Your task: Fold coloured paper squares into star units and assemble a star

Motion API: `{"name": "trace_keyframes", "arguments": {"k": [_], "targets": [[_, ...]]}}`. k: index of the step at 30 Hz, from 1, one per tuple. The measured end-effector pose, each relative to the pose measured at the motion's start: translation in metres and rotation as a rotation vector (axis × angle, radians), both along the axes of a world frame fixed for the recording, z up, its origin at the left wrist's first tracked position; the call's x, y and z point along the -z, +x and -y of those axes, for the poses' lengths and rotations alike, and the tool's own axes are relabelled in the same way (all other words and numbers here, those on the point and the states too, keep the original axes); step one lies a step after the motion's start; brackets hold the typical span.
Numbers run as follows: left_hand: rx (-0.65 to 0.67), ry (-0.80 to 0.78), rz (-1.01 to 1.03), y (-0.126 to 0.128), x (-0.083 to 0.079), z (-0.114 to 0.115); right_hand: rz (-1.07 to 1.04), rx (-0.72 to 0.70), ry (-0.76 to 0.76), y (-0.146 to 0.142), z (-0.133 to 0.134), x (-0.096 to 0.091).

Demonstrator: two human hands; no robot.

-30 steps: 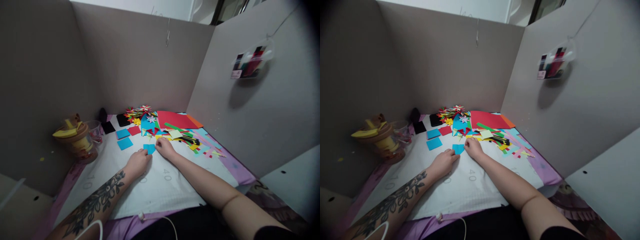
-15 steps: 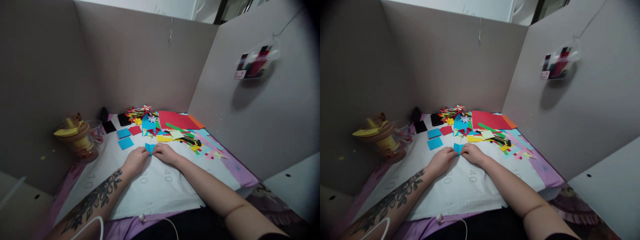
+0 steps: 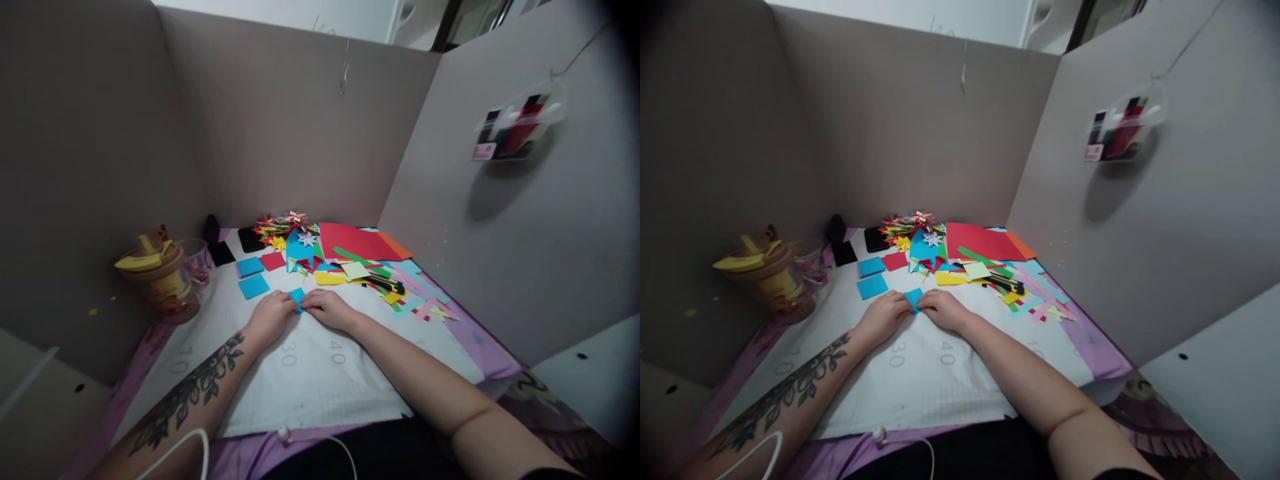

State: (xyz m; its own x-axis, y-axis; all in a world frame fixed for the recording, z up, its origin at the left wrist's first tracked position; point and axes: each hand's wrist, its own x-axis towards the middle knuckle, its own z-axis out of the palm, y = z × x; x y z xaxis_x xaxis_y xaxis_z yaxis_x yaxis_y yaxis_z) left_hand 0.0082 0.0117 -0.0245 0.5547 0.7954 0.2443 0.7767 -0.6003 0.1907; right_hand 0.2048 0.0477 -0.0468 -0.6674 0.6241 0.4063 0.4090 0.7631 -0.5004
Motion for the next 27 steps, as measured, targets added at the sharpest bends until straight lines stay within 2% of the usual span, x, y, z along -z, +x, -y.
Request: {"name": "trace_keyframes", "arguments": {"k": [9, 14, 23, 27], "targets": [[-0.058, -0.088, 0.142, -0.001, 0.0, -0.003, 0.146, -0.105, 0.081, 0.008, -0.001, -0.007], [-0.105, -0.155, 0.234, -0.001, 0.007, -0.014, 0.213, -0.113, 0.074, 0.011, -0.001, -0.013], [-0.307, -0.193, 0.277, 0.005, 0.011, -0.026, 0.175, -0.118, 0.024, 0.013, -0.002, -0.014], [-0.351, -0.199, 0.265, 0.008, 0.01, -0.028, 0.142, -0.126, 0.029, 0.011, -0.002, -0.014]]}}
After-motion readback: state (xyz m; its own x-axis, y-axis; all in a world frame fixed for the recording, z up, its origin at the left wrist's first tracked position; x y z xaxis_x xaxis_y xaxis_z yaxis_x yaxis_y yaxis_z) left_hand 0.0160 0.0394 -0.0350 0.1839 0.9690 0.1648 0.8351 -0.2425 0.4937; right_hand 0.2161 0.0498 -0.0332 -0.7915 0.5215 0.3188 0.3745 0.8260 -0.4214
